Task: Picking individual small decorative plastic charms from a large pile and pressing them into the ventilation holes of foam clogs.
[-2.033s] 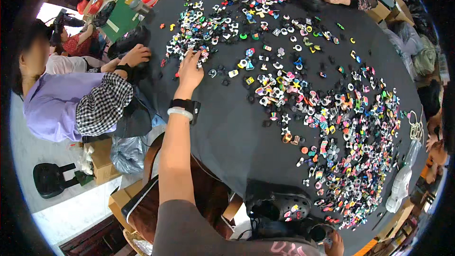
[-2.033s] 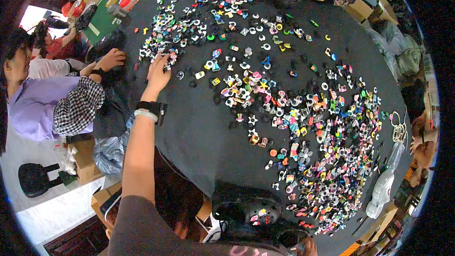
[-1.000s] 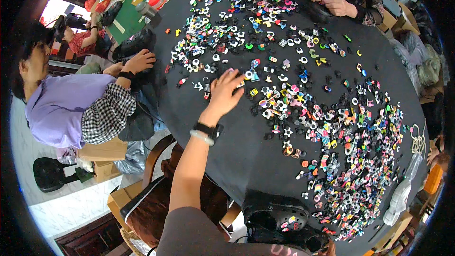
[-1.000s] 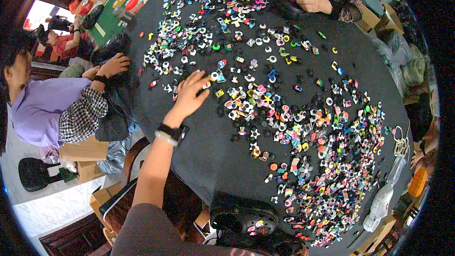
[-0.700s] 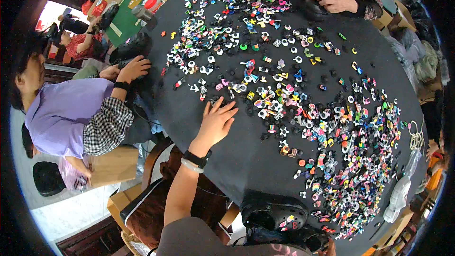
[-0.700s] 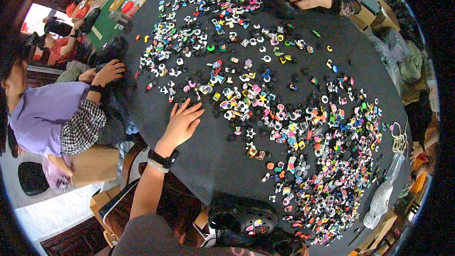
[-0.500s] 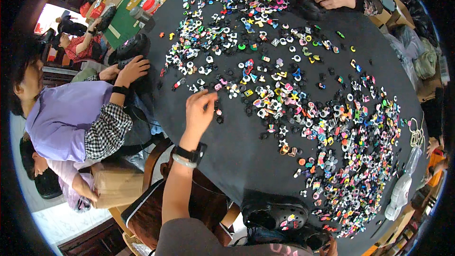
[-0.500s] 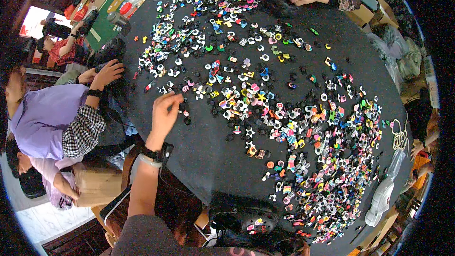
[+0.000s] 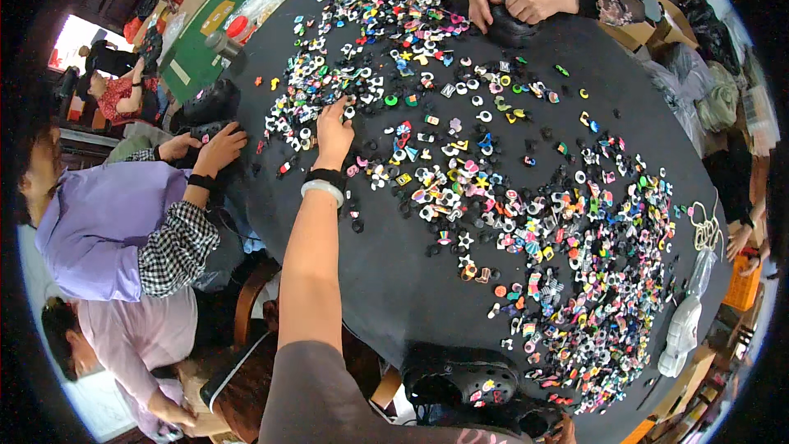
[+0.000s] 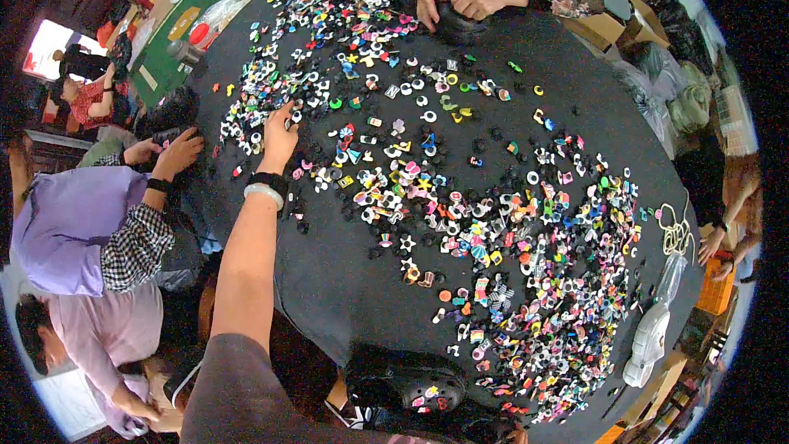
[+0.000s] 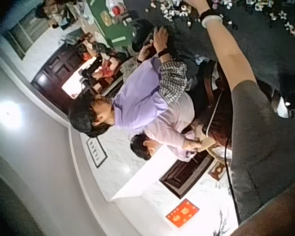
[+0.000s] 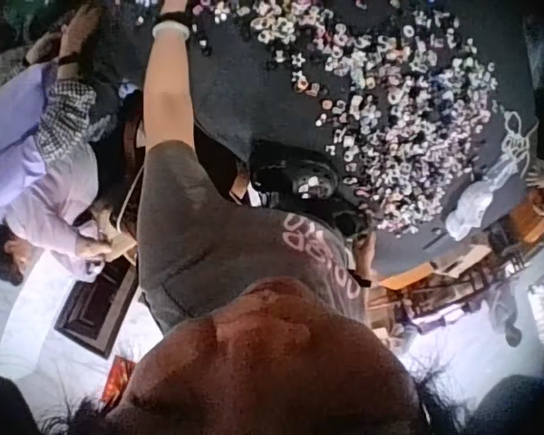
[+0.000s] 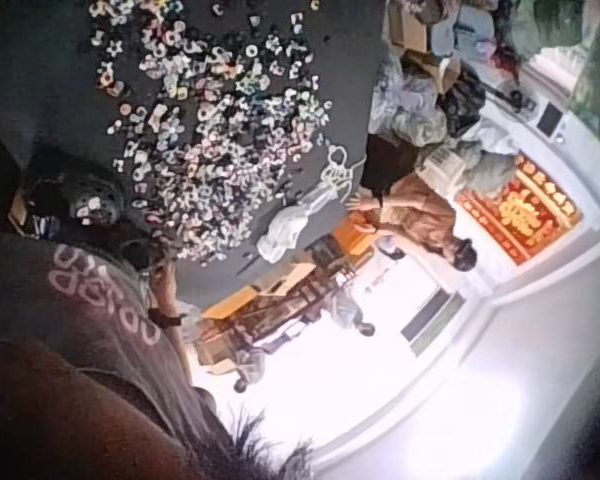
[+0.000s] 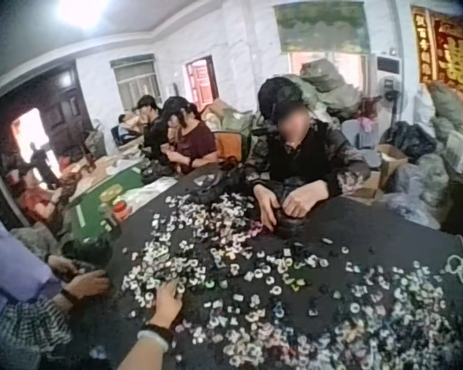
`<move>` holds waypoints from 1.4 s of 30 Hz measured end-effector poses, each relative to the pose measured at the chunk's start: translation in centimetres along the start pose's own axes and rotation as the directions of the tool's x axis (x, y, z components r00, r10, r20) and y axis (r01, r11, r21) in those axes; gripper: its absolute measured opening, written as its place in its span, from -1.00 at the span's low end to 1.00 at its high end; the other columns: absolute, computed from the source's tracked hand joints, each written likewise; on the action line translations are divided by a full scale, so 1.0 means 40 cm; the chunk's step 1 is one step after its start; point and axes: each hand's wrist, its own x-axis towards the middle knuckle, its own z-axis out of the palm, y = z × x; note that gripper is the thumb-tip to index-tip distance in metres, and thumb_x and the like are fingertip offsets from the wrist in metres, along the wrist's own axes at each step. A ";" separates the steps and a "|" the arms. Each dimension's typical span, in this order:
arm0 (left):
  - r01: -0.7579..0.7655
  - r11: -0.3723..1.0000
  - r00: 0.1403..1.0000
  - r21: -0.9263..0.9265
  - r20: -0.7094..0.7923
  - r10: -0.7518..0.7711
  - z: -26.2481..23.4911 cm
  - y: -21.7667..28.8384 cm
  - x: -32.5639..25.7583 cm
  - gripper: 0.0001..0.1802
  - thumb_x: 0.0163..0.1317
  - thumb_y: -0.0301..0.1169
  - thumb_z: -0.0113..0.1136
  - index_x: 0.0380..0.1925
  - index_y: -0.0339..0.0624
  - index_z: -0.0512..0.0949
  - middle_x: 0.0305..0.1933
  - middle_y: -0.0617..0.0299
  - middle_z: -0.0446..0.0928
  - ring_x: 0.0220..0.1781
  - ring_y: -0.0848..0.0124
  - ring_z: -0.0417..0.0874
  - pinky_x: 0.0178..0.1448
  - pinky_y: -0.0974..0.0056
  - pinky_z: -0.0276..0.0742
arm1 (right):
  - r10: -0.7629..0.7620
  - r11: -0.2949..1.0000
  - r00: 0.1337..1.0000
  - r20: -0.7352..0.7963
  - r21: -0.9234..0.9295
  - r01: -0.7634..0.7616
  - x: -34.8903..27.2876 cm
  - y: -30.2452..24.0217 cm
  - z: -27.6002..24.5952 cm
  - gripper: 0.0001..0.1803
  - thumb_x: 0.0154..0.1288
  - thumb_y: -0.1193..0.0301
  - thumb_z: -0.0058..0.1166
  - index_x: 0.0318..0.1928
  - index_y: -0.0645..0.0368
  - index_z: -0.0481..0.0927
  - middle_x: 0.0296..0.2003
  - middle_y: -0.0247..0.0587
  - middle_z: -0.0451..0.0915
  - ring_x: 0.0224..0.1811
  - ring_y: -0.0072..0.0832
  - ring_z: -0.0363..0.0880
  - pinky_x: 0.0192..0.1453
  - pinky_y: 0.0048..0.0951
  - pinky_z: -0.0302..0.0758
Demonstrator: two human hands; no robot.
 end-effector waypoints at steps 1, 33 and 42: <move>0.001 0.999 1.000 -0.039 0.017 0.000 -0.002 0.001 -0.006 -0.52 -0.09 -0.71 0.17 -0.07 -0.21 0.55 -0.11 -0.04 0.53 -0.06 0.00 0.51 0.05 0.11 0.42 | -0.047 0.996 0.999 -0.014 -0.078 0.046 -0.002 -0.015 0.001 -0.32 0.08 0.39 0.14 0.27 0.10 0.27 -0.17 0.08 0.48 -0.21 0.02 0.47 -0.17 -0.14 0.44; 0.612 -0.090 0.781 -0.786 0.618 -0.085 -0.374 0.454 -0.380 -0.79 0.28 -0.48 0.06 -0.20 -0.43 0.55 -0.17 -0.03 0.60 -0.02 0.14 0.63 0.05 0.21 0.60 | -0.322 0.947 0.939 -0.124 -0.019 0.322 0.010 0.042 0.041 -0.31 -0.14 0.65 0.24 0.11 0.21 0.34 0.05 0.02 0.44 -0.48 -0.37 0.47 -0.32 -0.46 0.48; 0.622 -0.057 0.781 -0.781 0.623 -0.025 -0.446 0.523 -0.484 -0.76 0.29 -0.47 0.03 -0.15 -0.42 0.55 -0.10 -0.02 0.59 0.06 0.10 0.58 0.13 0.19 0.55 | -0.320 0.947 0.928 -0.190 -0.088 0.308 0.018 0.086 0.071 -0.32 -0.04 0.53 0.26 0.15 0.25 0.31 -0.23 -0.15 0.42 -0.30 -0.25 0.48 -0.31 -0.42 0.45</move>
